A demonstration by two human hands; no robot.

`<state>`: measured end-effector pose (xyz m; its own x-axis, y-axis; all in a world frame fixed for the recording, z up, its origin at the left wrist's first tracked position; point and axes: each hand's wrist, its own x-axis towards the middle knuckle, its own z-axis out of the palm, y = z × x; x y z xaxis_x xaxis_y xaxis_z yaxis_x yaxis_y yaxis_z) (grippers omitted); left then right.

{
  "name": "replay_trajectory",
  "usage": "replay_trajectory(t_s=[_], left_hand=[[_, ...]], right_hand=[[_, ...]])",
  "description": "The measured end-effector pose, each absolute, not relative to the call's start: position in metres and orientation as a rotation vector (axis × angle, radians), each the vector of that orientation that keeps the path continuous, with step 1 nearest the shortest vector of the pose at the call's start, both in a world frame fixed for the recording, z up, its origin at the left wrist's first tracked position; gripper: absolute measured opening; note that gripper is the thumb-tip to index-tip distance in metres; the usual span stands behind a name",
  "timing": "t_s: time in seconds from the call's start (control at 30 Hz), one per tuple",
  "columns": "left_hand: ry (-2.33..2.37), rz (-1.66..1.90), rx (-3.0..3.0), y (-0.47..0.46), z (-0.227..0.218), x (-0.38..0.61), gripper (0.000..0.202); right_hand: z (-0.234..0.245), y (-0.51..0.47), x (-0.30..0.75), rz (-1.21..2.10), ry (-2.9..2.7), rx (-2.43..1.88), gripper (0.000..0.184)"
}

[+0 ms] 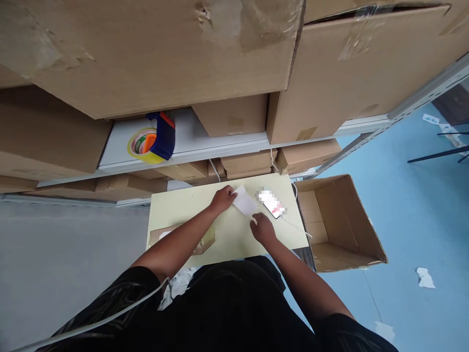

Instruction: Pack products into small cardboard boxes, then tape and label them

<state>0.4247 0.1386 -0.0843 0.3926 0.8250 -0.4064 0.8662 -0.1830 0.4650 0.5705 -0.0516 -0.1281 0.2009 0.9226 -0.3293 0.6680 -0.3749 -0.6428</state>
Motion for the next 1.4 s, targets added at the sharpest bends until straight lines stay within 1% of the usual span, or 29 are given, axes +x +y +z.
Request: replay_trajectory(t_s=[0.03, 0.1, 0.13, 0.23, 0.3, 0.43, 0.6, 0.77, 0.87, 0.93, 1.03, 1.13, 1.2, 1.23, 1.27, 1.37, 1.4], left_hand=[[1.491, -0.042, 1.944, 0.147, -0.082, 0.422, 0.013], [1.56, -0.023, 1.871, 0.159, -0.081, 0.416, 0.018], [1.587, -0.03, 1.854, 0.163, -0.082, 0.413, 0.019], [1.63, -0.065, 1.842, 0.167, -0.085, 0.404, 0.014], [1.649, -0.097, 1.839, 0.167, -0.086, 0.398, 0.018], [1.699, -0.208, 1.855, 0.169, -0.085, 0.387, 0.022], [1.693, -0.334, 1.944, 0.179, -0.089, 0.376, 0.027], [1.741, -0.372, 1.949, 0.19, -0.091, 0.361, 0.028], [1.831, -0.347, 1.949, 0.195, -0.081, 0.342, 0.03], [1.896, -0.247, 1.948, 0.194, -0.068, 0.325, 0.027], [1.9, 0.088, 1.809, 0.178, -0.042, 0.303, 0.021], [1.726, 0.441, 1.521, 0.144, -0.012, 0.293, 0.028], [1.575, 0.616, 1.358, 0.115, 0.009, 0.295, 0.032], [1.5, 0.678, 1.293, 0.101, 0.019, 0.297, 0.034], [1.424, 0.723, 1.245, 0.087, 0.029, 0.298, 0.036], [1.203, 0.788, 1.232, 0.053, 0.06, 0.292, 0.042], [1.154, 0.807, 1.268, 0.045, 0.069, 0.286, 0.043]], right_hand=[[-0.127, -0.034, 0.568, 0.922, -1.535, -2.11, 0.038], [-0.127, 0.0, 0.561, 0.881, -1.628, -2.11, 0.046], [-0.128, 0.014, 0.557, 0.894, -1.671, -2.123, 0.052], [-0.137, 0.044, 0.544, 0.963, -1.74, -2.206, 0.07], [-0.145, 0.053, 0.539, 0.971, -1.732, -2.269, 0.075], [-0.157, 0.055, 0.535, 0.926, -1.706, -2.334, 0.075], [-0.162, 0.053, 0.534, 0.89, -1.729, -2.364, 0.078], [-0.166, 0.05, 0.532, 0.863, -1.76, -2.354, 0.076], [-0.17, 0.05, 0.535, 0.845, -1.757, -2.348, 0.075], [-0.169, 0.049, 0.537, 0.847, -1.735, -2.336, 0.074], [-0.155, 0.044, 0.534, 0.821, -1.692, -2.247, 0.074], [-0.123, 0.034, 0.514, 0.72, -1.736, -1.979, 0.085], [-0.095, 0.027, 0.492, 0.719, -1.758, -1.766, 0.094], [-0.081, 0.024, 0.48, 0.756, -1.732, -1.687, 0.092], [-0.067, 0.023, 0.469, 0.82, -1.676, -1.633, 0.083], [-0.03, 0.021, 0.44, 1.099, -1.352, -1.537, 0.042], [-0.02, 0.02, 0.432, 1.196, -1.204, -1.502, 0.036]])
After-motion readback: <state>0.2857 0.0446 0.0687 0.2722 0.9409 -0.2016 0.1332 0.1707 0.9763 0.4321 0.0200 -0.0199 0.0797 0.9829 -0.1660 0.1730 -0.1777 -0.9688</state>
